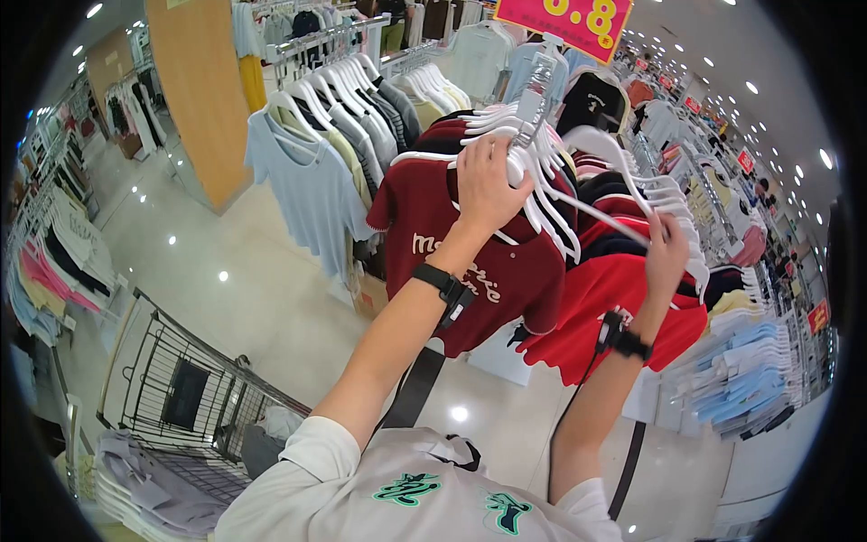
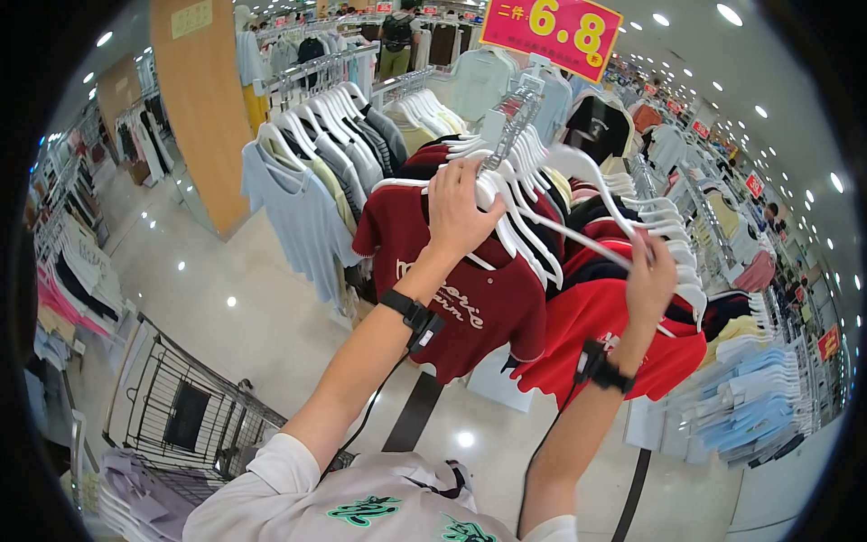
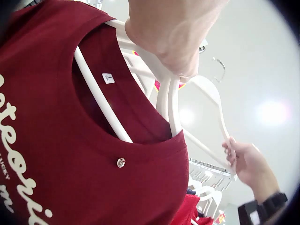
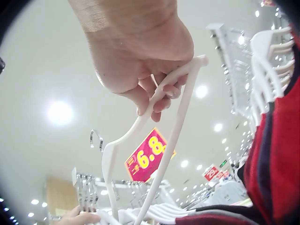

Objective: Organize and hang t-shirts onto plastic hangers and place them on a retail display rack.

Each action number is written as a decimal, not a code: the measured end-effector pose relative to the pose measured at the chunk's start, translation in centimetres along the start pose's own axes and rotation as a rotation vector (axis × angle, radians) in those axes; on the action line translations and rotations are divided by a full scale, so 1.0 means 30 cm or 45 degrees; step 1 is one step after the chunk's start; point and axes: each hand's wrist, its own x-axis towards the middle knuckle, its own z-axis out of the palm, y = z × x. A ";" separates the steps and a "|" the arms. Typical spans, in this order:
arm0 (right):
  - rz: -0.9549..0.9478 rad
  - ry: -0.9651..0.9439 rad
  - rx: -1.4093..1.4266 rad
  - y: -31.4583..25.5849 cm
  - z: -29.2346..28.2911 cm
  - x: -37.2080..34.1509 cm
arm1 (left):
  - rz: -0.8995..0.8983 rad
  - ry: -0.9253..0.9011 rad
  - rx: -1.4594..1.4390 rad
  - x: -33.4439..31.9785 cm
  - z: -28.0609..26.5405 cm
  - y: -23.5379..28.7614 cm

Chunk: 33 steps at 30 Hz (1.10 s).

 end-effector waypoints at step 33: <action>1.203 -0.516 0.487 0.263 -0.220 -1.201 | -0.531 -0.283 -0.300 -0.709 -0.599 -0.364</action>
